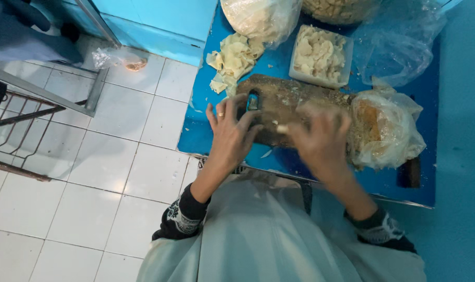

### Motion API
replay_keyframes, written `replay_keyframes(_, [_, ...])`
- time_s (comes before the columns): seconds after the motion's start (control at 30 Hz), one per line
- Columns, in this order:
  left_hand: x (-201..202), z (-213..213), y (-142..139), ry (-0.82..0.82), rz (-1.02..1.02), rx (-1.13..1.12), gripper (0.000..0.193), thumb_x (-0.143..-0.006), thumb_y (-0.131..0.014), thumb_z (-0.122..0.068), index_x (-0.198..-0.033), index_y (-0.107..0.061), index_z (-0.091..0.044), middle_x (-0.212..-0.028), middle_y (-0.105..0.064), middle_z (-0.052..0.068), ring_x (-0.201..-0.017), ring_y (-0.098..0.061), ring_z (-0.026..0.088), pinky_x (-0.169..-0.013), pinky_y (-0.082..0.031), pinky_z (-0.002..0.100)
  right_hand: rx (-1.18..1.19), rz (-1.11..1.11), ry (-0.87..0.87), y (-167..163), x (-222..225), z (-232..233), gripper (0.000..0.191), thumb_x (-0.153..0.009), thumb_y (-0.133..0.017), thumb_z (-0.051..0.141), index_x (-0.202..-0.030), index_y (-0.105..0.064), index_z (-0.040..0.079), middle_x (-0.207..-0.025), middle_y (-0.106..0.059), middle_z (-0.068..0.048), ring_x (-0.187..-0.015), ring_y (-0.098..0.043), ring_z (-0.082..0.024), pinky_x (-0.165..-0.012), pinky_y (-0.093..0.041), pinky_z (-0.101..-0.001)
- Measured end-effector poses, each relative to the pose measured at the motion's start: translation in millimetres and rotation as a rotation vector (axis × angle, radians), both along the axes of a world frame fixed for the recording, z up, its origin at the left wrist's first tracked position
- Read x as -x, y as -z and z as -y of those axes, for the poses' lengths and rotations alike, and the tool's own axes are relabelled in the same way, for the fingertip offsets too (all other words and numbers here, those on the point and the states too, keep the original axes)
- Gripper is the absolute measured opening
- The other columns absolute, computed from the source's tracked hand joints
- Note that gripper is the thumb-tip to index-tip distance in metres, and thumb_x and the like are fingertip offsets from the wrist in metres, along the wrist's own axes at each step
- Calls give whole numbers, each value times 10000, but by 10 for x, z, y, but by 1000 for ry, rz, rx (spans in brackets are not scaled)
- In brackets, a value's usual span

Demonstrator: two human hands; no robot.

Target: The person tears flat dough sheets into smaller pieces by hand over a worn wooden board on a small blue table, setting torn pieces aside and stacking them in a container. They then pick up round dough discs, tear and stack pieces from them, and press pieces together on the board.

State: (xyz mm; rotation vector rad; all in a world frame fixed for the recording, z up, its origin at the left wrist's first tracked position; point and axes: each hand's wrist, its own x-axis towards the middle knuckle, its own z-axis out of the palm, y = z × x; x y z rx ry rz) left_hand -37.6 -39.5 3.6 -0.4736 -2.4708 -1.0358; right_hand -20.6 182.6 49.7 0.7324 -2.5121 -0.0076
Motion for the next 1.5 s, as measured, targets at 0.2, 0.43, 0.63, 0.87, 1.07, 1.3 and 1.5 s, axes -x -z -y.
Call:
replay_keyframes(0.2, [-24, -35, 34, 72, -37, -44, 242, -859, -794, -173, -1092, -733, -146, -1395, -518, 131, -1313, -439, 382, -1119, -217, 700, 130, 231, -60, 43, 18, -109, 162, -865, -813, 266, -950, -780, 132, -1280, -569, -79, -1181, -505, -316, -1002, -360, -524])
replay_keyframes(0.43, [-73, -21, -95, 232, -49, -150, 321, -916, -777, -170, -1228, -718, -128, -1387, -549, 109, -1300, -478, 340, -1114, -305, 568, 678, 799, -196, 54, 301, -393, 164, -833, -822, 142, -969, -784, 58, -1263, -538, -84, -1268, -501, -261, -1046, -426, -427])
replay_keyframes(0.63, [-20, -85, -226, 364, -115, -255, 249, -903, -792, -180, -1145, -738, -160, -1277, -640, 32, -1161, -565, 251, -1074, -363, 449, 1142, 1347, -144, 156, 327, -471, 148, -879, -753, 81, -987, -730, -18, -1308, -544, -44, -1120, -606, -166, -873, -558, -334])
replay_keyframes(0.87, [-87, -181, -260, 286, -195, -281, 153, -878, -785, -133, -1002, -696, -121, -1237, -643, 53, -1151, -582, 278, -1096, -353, 522, 1139, 1171, -147, 38, 163, -344, 181, -907, -726, 112, -1040, -755, -6, -1291, -600, -69, -1144, -622, -170, -933, -538, -306])
replay_keyframes(1.07, [-127, -320, -184, 163, -155, -360, 144, -875, -774, -123, -980, -682, -88, -1185, -649, 78, -1129, -591, 301, -1047, -397, 484, 507, 315, -147, -113, 17, 23, 247, -823, -831, 73, -1030, -704, 24, -1123, -738, -122, -1042, -719, -276, -885, -569, -370])
replay_keyframes(1.3, [-97, -382, -84, 130, 80, -586, 105, -890, -755, -106, -945, -695, -39, -1156, -689, 105, -1091, -619, 300, -924, -516, 379, 330, -31, -237, -100, 80, 155, 208, -897, -813, 20, -1050, -674, 29, -1076, -749, -123, -968, -743, -307, -825, -602, -396])
replay_keyframes(1.5, [-9, -313, -17, 157, 228, -725, 86, -922, -733, -98, -931, -710, -15, -1145, -720, 100, -1039, -679, 235, -888, -532, 323, 598, 295, -218, -146, 93, 115, 419, -827, -841, 59, -1201, -658, 17, -1146, -739, -141, -1011, -747, -294, -850, -608, -376])
